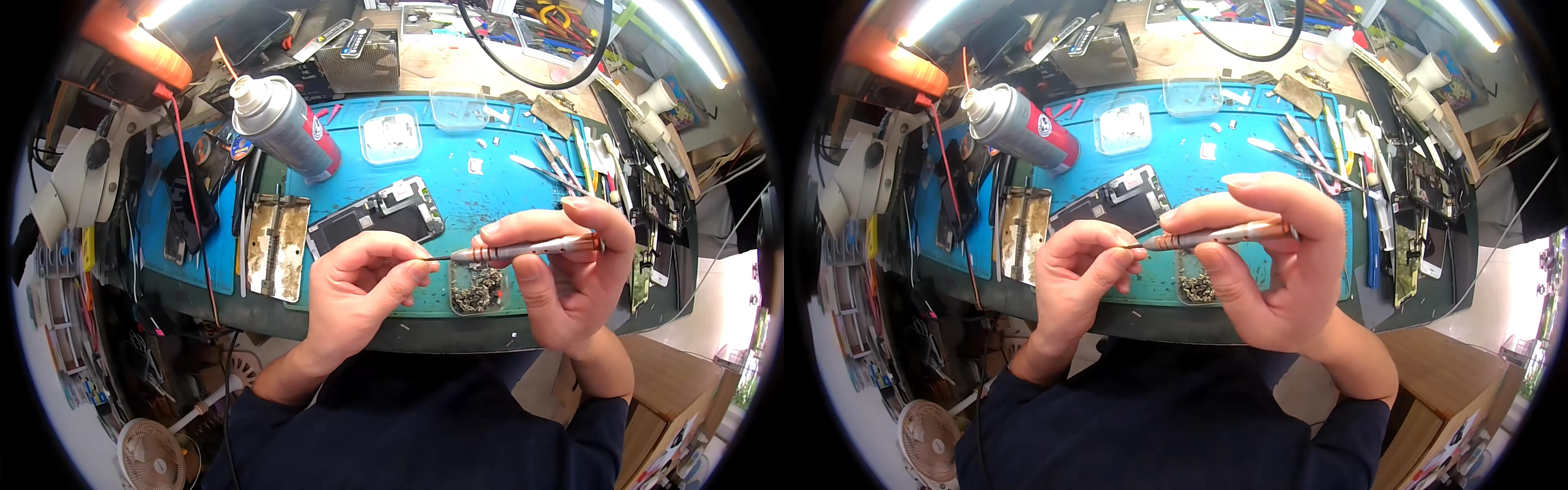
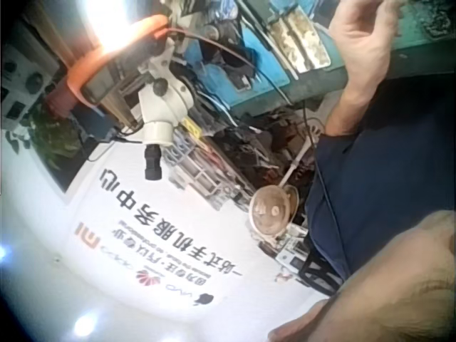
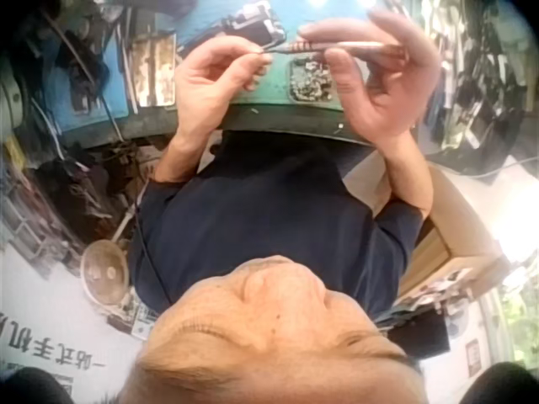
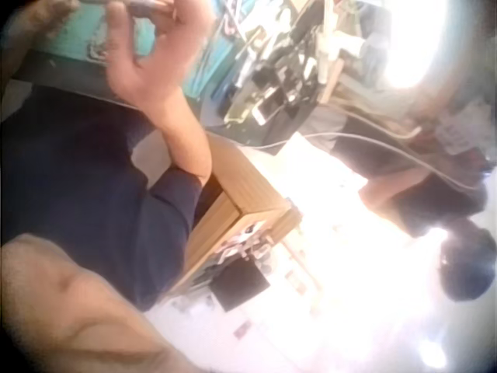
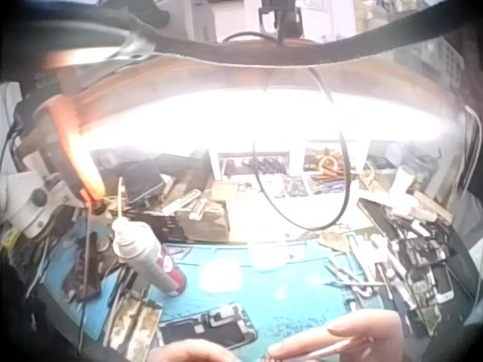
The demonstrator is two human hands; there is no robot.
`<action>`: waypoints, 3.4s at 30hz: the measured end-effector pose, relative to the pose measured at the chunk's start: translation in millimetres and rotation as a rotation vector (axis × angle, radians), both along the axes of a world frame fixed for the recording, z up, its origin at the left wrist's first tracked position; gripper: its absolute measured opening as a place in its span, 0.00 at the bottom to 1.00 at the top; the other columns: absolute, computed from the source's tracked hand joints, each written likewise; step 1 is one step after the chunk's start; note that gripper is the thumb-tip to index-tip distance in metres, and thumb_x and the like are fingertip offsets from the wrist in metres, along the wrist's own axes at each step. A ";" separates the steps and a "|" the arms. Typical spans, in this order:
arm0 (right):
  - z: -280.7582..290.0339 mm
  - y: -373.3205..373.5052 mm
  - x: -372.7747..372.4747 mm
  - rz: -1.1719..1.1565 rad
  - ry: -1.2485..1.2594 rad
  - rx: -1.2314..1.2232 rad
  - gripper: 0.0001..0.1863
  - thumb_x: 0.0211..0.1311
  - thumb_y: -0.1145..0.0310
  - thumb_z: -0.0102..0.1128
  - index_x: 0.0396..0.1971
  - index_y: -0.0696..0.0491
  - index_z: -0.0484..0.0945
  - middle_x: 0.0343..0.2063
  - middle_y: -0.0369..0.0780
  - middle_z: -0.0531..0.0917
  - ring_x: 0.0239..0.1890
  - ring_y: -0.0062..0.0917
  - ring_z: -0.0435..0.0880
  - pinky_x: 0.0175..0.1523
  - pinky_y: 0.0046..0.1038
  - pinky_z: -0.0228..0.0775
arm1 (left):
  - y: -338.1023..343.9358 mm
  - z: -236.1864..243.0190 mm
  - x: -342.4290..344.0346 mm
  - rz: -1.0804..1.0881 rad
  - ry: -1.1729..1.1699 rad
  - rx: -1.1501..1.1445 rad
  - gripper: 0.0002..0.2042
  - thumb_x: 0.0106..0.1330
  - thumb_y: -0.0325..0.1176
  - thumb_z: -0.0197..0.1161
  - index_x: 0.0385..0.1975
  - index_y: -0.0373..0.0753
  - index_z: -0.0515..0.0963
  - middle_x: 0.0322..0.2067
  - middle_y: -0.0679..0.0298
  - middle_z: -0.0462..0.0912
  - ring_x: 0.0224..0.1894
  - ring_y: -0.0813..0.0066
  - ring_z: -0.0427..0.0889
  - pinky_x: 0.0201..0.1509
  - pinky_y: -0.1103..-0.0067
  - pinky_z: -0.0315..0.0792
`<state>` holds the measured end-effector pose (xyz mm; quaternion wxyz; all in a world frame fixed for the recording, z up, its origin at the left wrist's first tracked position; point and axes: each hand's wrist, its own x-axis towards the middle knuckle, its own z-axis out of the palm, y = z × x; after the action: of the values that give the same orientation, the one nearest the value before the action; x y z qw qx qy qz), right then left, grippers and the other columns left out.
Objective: The person uses a screwdriver to remove screws from a disassembled smartphone chassis on a workbench. They then use tweezers to handle small components and a spudger to pry open parts of the device, working on the internal circuitry.
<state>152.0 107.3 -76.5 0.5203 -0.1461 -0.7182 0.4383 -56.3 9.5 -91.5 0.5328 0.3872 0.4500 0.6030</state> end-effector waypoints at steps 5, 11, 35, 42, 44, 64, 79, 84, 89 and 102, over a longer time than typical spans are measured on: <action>-0.6 2.2 2.3 -0.019 -0.046 0.058 0.29 0.73 0.80 0.63 0.66 0.61 0.58 0.43 0.53 0.90 0.41 0.31 0.92 0.51 0.29 0.78 | 0.4 -0.1 -0.8 -0.017 0.003 -0.002 0.07 0.74 0.24 0.70 0.48 0.33 0.84 0.41 0.64 0.90 0.40 0.84 0.86 0.38 0.86 0.79; 2.7 -2.1 8.8 -0.011 -0.113 0.027 0.31 0.76 0.76 0.61 0.70 0.61 0.54 0.43 0.54 0.89 0.39 0.32 0.91 0.51 0.31 0.80 | -2.9 -0.2 -0.9 -0.078 -0.003 -0.059 0.07 0.73 0.24 0.70 0.48 0.33 0.83 0.42 0.63 0.90 0.41 0.83 0.87 0.40 0.86 0.80; 1.4 37.6 -25.5 -0.129 -0.545 0.323 0.36 0.79 0.74 0.61 0.76 0.62 0.51 0.42 0.50 0.88 0.42 0.31 0.89 0.55 0.35 0.81 | 1.2 -6.7 2.3 -0.019 1.382 0.205 0.36 0.54 0.43 0.76 0.65 0.36 0.78 0.68 0.59 0.76 0.64 0.62 0.75 0.66 0.63 0.67; -7.0 46.4 -28.9 -0.098 -0.503 0.351 0.34 0.75 0.77 0.64 0.73 0.65 0.57 0.40 0.51 0.89 0.41 0.33 0.90 0.51 0.34 0.82 | -2.3 -7.5 4.5 -0.010 1.470 0.190 0.32 0.62 0.48 0.69 0.64 0.36 0.81 0.70 0.62 0.76 0.65 0.66 0.74 0.67 0.66 0.67; -7.8 46.8 -31.0 -0.096 -0.472 0.347 0.32 0.74 0.79 0.65 0.71 0.67 0.60 0.40 0.51 0.89 0.40 0.34 0.91 0.49 0.32 0.83 | -3.6 -7.1 4.6 -0.009 1.473 0.182 0.31 0.63 0.48 0.68 0.64 0.36 0.81 0.70 0.63 0.76 0.65 0.66 0.74 0.67 0.66 0.67; -9.1 46.5 -30.9 -0.064 -0.481 0.326 0.31 0.73 0.80 0.65 0.70 0.67 0.61 0.40 0.54 0.89 0.38 0.35 0.91 0.49 0.35 0.82 | -1.7 -6.2 3.3 -0.026 1.482 0.168 0.32 0.61 0.48 0.69 0.64 0.37 0.81 0.70 0.64 0.77 0.66 0.68 0.73 0.67 0.69 0.68; -5.7 47.6 -35.8 0.013 -0.469 0.317 0.28 0.72 0.86 0.58 0.69 0.66 0.62 0.40 0.54 0.88 0.38 0.36 0.91 0.48 0.35 0.84 | -2.1 -5.4 3.6 -0.025 1.485 0.167 0.30 0.66 0.48 0.66 0.65 0.37 0.81 0.70 0.65 0.77 0.65 0.67 0.74 0.66 0.68 0.67; -2.3 46.2 -32.7 -0.044 -0.465 0.318 0.32 0.73 0.83 0.61 0.71 0.66 0.56 0.41 0.54 0.88 0.37 0.35 0.91 0.49 0.35 0.83 | -1.5 -4.6 3.4 -0.020 1.431 0.167 0.29 0.63 0.45 0.70 0.63 0.37 0.81 0.69 0.62 0.77 0.64 0.66 0.75 0.65 0.67 0.69; 7.7 29.3 -25.2 -0.180 -0.505 0.240 0.38 0.75 0.72 0.65 0.72 0.66 0.50 0.37 0.49 0.91 0.35 0.31 0.91 0.58 0.29 0.74 | 1.4 -5.9 -7.3 0.159 1.063 0.202 0.26 0.56 0.32 0.79 0.55 0.33 0.83 0.57 0.54 0.86 0.54 0.56 0.86 0.56 0.66 0.79; 5.2 15.9 -25.5 -0.072 -0.402 0.160 0.39 0.76 0.70 0.66 0.72 0.66 0.49 0.32 0.51 0.91 0.30 0.31 0.91 0.49 0.25 0.76 | 6.9 -9.9 -9.5 0.333 0.945 0.246 0.12 0.56 0.21 0.78 0.38 0.35 0.84 0.35 0.58 0.89 0.36 0.59 0.90 0.40 0.69 0.81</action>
<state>126.5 123.3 -71.3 0.3921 -0.2145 -0.8342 0.3230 -65.8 16.3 -101.4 0.1187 0.6004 0.6230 0.4871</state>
